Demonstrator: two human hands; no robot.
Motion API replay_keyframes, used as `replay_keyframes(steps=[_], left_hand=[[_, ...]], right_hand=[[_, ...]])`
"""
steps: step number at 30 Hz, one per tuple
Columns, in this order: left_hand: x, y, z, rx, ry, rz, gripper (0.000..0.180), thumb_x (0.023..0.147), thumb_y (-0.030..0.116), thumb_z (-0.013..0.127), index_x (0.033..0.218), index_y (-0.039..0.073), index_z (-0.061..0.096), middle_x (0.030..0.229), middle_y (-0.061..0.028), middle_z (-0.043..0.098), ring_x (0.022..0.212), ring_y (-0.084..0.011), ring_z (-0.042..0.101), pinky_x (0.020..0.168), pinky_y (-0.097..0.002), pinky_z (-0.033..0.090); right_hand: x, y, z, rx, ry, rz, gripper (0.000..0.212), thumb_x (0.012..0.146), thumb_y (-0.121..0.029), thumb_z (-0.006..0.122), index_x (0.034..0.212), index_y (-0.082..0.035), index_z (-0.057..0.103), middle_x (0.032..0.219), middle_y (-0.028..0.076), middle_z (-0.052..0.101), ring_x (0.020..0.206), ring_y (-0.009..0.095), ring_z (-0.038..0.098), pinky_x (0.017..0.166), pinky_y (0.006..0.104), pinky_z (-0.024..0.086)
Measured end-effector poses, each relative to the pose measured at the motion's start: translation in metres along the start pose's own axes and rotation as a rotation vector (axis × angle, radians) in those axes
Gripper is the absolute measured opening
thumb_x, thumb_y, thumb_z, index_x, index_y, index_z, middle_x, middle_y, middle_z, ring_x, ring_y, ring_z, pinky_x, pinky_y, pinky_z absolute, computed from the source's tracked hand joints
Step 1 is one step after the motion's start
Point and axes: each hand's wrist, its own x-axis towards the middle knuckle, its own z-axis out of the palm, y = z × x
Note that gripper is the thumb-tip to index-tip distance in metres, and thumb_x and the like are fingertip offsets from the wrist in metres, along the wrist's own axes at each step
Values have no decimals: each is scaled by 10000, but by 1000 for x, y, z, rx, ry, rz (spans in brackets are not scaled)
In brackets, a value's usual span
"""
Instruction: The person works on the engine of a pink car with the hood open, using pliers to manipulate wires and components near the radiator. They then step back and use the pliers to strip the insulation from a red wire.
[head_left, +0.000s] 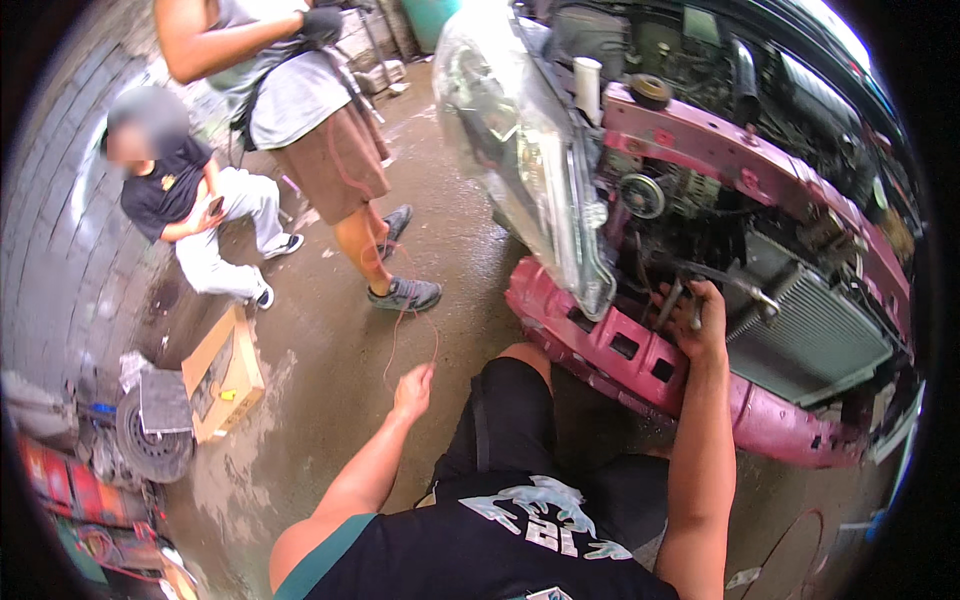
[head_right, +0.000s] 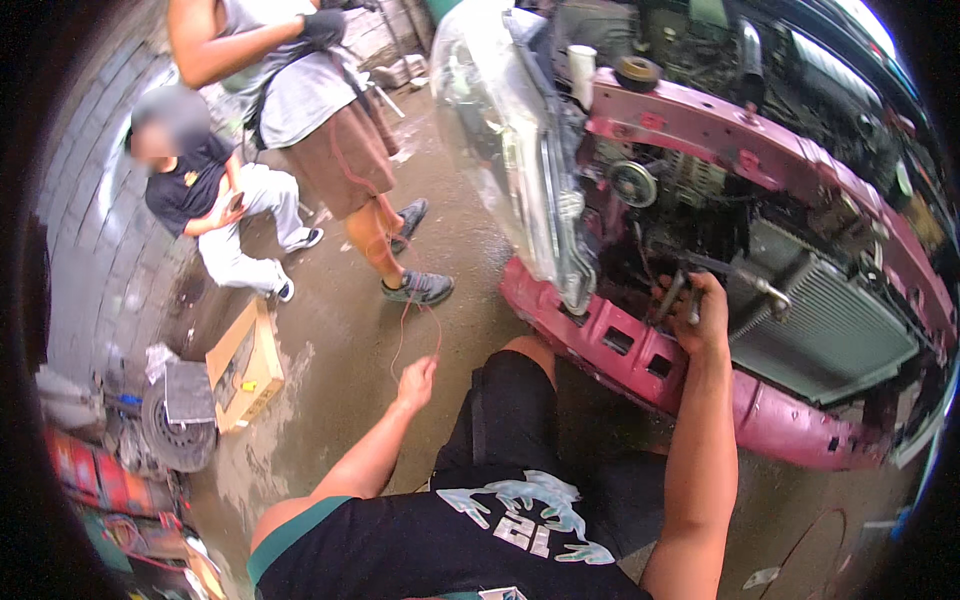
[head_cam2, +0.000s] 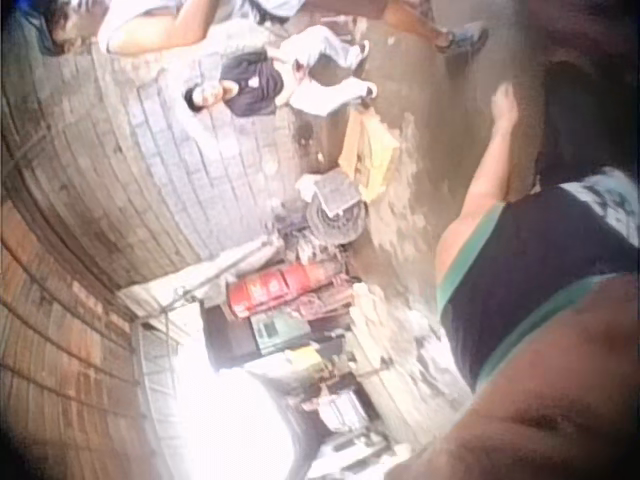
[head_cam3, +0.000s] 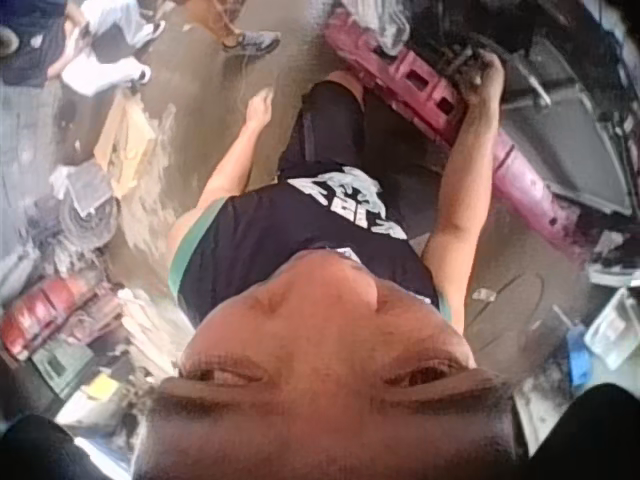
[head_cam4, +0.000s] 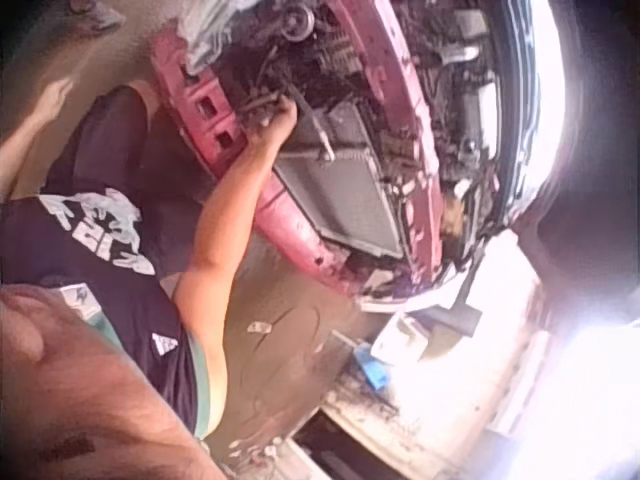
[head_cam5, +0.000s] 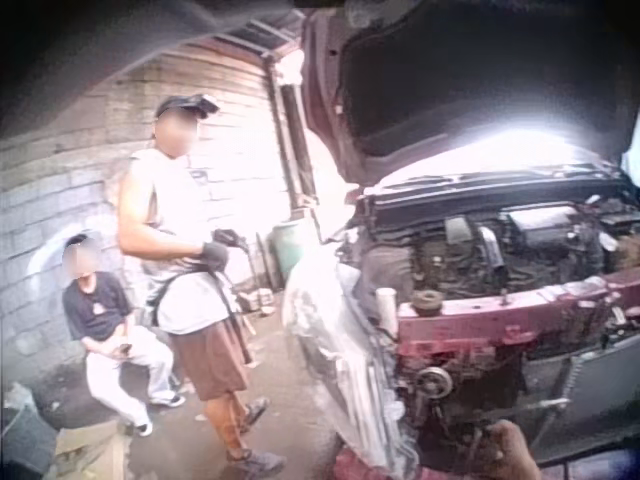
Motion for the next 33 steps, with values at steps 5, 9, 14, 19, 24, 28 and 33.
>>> replay_keyframes(steps=[5,9,14,19,24,28,33], left_hand=[[76,121,-109,-421,312,200,294,1026,196,492,1201,42,672,677,7,528,647,-91,510,620,-277,445],[134,182,-192,-764,468,298,275,1054,208,473,1202,62,652,723,18,590,529,-28,477,456,-196,374],[185,247,-268,-758,699,411,285,1041,220,495,1208,59,661,967,-32,664,736,-70,579,588,-228,495],[270,275,-320,-544,615,522,350,1035,295,482,1150,48,702,1178,-95,679,1019,-214,631,936,-331,463],[331,289,-333,-464,496,361,357,1028,318,491,1077,47,717,1051,-84,703,924,-178,644,794,-310,496],[357,274,-333,-636,624,393,408,1026,335,466,899,6,672,822,-65,682,746,-155,610,687,-322,475],[270,223,-227,-354,580,440,418,1024,340,468,1109,-23,657,969,-97,688,891,-189,610,834,-327,472]], right_hand=[[7,2,1,-39,5,14,436,847,-350,492,1151,-40,536,1087,155,650,1018,329,622,929,503,425],[9,3,2,-41,1,2,432,852,-351,486,1153,-45,529,1085,153,645,1020,323,621,916,487,439],[5,-1,-5,-21,13,-9,417,847,-345,501,1140,-49,523,1066,142,640,988,316,621,903,472,453],[7,0,-3,-1,51,6,397,840,-346,513,1109,-56,522,1025,131,637,963,324,620,858,515,469],[2,1,6,-4,66,-2,383,837,-344,512,1096,-63,530,1011,126,638,959,325,618,824,535,482],[7,1,8,-13,43,-20,409,834,-342,517,1124,-55,537,1004,132,638,944,317,624,815,517,499],[18,-1,-25,90,88,-36,382,825,-295,549,1111,-41,551,997,137,644,901,321,640,813,491,518]])
